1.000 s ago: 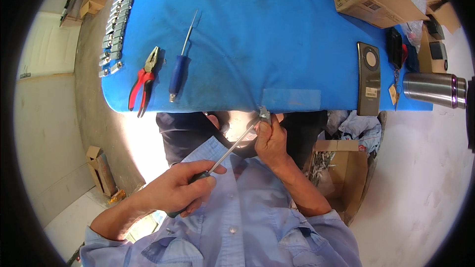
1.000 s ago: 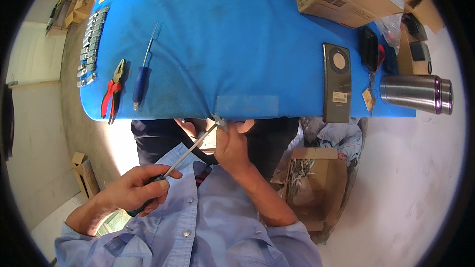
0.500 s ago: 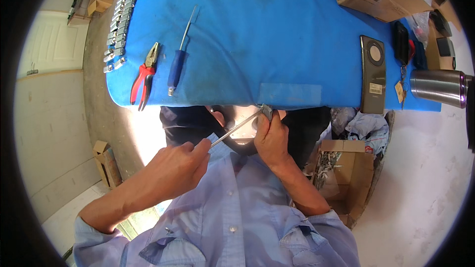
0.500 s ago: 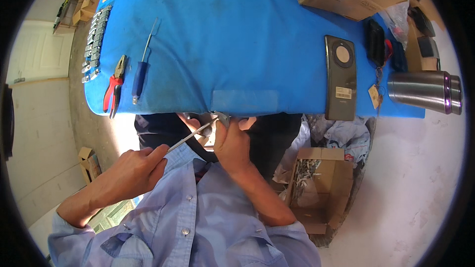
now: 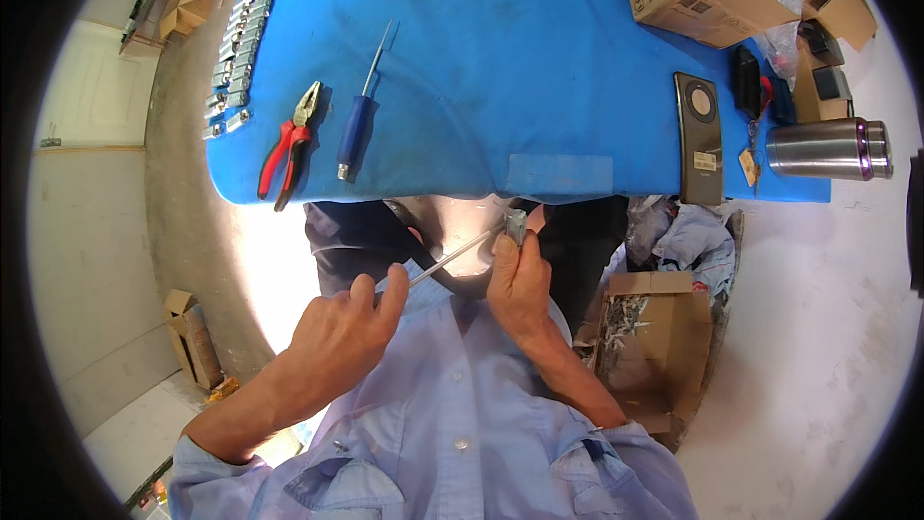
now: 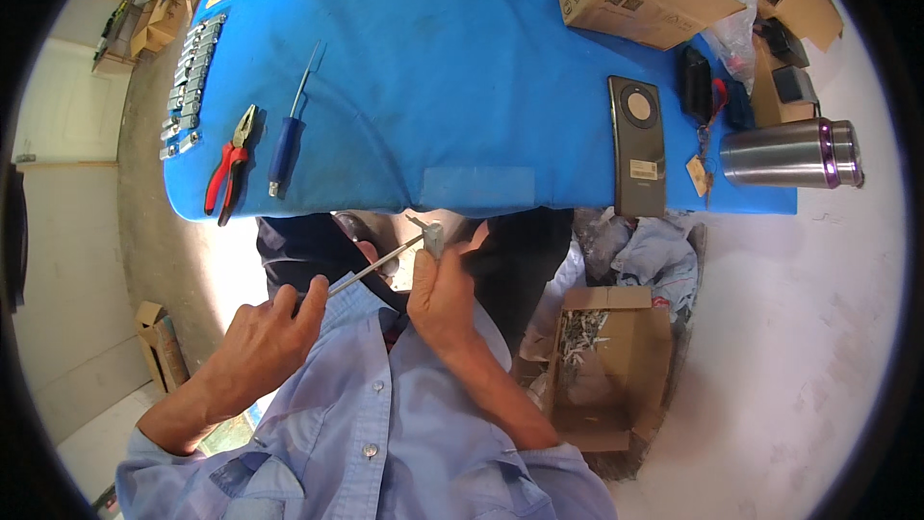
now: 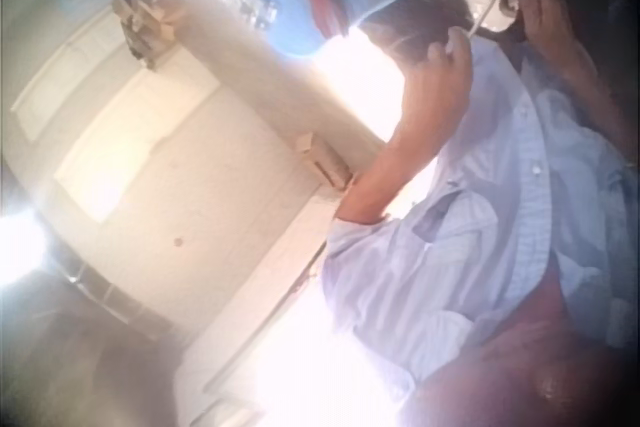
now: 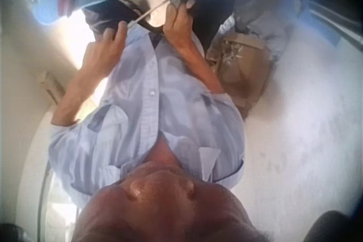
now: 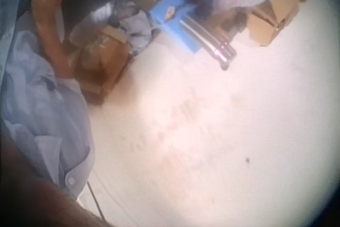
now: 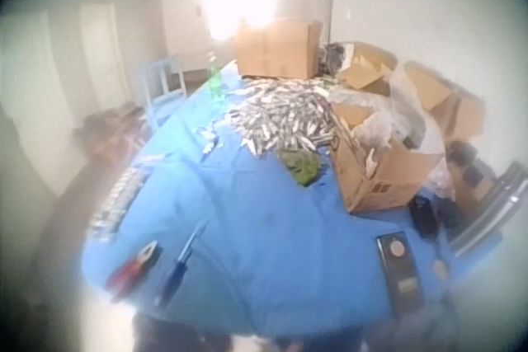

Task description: The person assembles a small metal hardware component by hand, using a screwdriver to tighten a fastener and pliers to hold the parts in place.

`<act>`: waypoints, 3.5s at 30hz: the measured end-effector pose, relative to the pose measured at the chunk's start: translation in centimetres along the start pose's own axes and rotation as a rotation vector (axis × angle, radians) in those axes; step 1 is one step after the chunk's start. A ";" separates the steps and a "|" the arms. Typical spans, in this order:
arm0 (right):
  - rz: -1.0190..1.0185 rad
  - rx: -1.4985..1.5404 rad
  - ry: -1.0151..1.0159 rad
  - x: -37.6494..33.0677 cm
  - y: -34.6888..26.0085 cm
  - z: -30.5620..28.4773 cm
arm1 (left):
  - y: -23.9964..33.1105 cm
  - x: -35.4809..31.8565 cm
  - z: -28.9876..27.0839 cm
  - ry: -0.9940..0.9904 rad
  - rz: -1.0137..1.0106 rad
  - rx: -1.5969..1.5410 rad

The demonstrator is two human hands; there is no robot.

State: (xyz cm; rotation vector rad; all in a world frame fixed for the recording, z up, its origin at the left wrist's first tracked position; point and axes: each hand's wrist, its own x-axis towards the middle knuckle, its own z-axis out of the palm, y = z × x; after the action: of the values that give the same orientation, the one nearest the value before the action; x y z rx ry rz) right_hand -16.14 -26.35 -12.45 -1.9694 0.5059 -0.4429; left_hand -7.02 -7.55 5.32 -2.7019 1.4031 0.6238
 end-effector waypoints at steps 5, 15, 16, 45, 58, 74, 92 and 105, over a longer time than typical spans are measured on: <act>0.130 0.182 -0.108 -0.1 -2.9 -1.0 | -0.4 -1.6 0.7 0.053 -0.001 0.017; 0.345 0.736 -0.241 0.6 -6.2 -2.2 | -2.0 -3.5 -1.9 -0.328 -0.213 -1.145; 0.369 0.749 -0.228 0.8 -6.6 -2.3 | -2.1 -3.9 -1.7 -0.344 -0.215 -1.168; 0.185 0.354 -0.115 2.0 -3.4 1.3 | -0.9 -2.1 4.0 0.060 -0.116 -0.959; 0.075 0.284 -0.050 2.3 -3.1 2.2 | -2.1 -1.4 3.8 -0.002 -0.113 -0.896; 0.080 0.092 0.039 2.0 -0.5 3.1 | 0.1 -2.4 6.7 0.236 -0.111 -0.101; 0.308 0.389 -0.091 2.3 -5.2 1.3 | -1.9 -2.1 3.5 0.172 0.002 -0.405; 0.117 0.335 -0.171 2.3 -2.0 1.1 | -2.3 -0.9 3.6 -0.071 -0.136 -1.112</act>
State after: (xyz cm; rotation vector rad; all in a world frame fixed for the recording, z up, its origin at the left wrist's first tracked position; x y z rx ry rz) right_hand -13.34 -25.91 -10.88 -1.6288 0.4057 -0.2627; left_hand -6.86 -4.71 1.97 -3.3737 0.9672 1.9179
